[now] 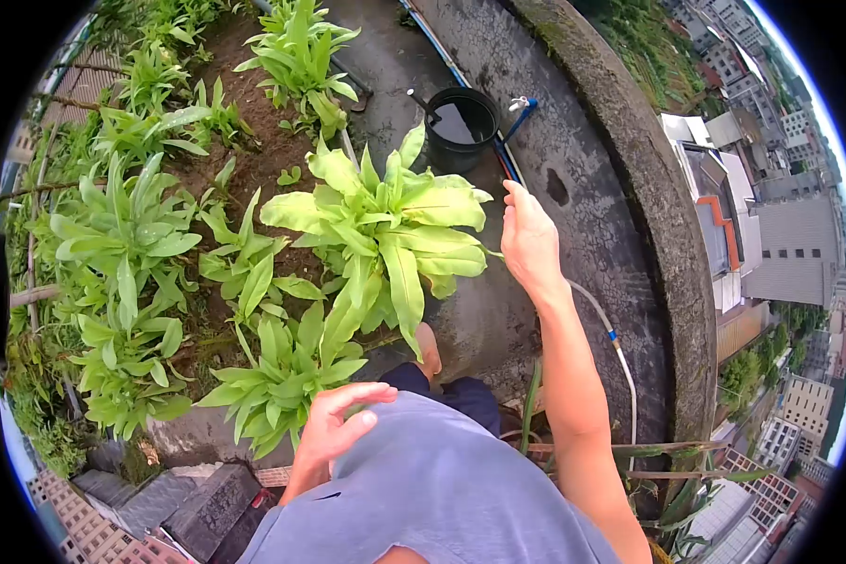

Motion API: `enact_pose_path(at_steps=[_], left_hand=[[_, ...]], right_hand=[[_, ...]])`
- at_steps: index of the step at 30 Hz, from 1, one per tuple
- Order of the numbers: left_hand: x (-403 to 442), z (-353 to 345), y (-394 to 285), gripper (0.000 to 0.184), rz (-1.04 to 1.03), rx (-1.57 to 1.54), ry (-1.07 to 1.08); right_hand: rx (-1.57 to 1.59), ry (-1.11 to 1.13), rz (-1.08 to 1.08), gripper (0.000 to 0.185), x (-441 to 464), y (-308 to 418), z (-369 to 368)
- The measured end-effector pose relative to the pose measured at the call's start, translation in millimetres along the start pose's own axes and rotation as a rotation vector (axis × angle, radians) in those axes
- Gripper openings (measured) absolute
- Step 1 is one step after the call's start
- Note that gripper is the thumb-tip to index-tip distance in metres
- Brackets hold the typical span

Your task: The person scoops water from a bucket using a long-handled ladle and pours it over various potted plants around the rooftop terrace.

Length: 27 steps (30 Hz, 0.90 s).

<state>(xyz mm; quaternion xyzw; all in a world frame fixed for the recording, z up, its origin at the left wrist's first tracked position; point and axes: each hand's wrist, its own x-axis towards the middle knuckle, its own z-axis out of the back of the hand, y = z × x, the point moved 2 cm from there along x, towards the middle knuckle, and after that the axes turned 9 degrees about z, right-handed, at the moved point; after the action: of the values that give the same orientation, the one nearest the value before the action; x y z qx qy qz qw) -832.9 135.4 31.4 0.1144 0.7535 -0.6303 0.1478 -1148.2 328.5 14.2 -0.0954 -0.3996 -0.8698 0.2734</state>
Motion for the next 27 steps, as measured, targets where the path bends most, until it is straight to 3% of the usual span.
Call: enact_pose_path(at_steps=[2,6,10,16,17,18,19,20,26,27], left_hand=[[42.8,10.7,-30.1,0.039,-0.011,-0.045,-0.023],[102.5,17.2,-83.2,0.046,-0.083,-0.146,-0.131],[166.2,12.4,-116.4,0.039,-0.146,-0.129,-0.237],[275.4,-11.1,-115.3,0.049,-0.106,-0.260,-0.658],[287.7,-24.1,-130.8,0.060,0.034,-0.315,-0.695],[301.7,-33.8,-158.9,0.054,0.243,-0.470,-0.764],[329.8,-44.2,-147.9,0.051,0.016,-0.422,-0.889],[341.5,-51.3,-144.8,0.048,0.071,-0.520,-0.860],[407.6,-54.5,-159.1,0.048,0.195,-0.298,-0.881],[405.5,-51.9,-161.1,0.050,0.365,-0.389,-0.748]], right_hand=[[-0.151,0.141,0.156,0.027,51.1,-41.8,-17.9],[-0.170,0.344,0.126,0.027,124.6,-95.7,-43.6],[-0.169,0.448,0.175,0.025,214.9,-170.9,-98.2],[-0.295,0.582,0.413,0.024,376.5,-302.2,-278.6],[-0.344,0.682,0.452,0.030,396.3,-318.1,-320.1],[-0.391,0.795,0.481,0.037,399.9,-336.4,-362.5],[-0.398,0.834,0.487,0.039,411.8,-346.2,-385.7],[-0.405,0.873,0.493,0.040,422.6,-355.0,-408.0],[-0.437,0.868,0.677,0.036,449.6,-401.8,-502.9],[-0.469,0.994,0.664,0.030,440.9,-411.4,-503.5]])
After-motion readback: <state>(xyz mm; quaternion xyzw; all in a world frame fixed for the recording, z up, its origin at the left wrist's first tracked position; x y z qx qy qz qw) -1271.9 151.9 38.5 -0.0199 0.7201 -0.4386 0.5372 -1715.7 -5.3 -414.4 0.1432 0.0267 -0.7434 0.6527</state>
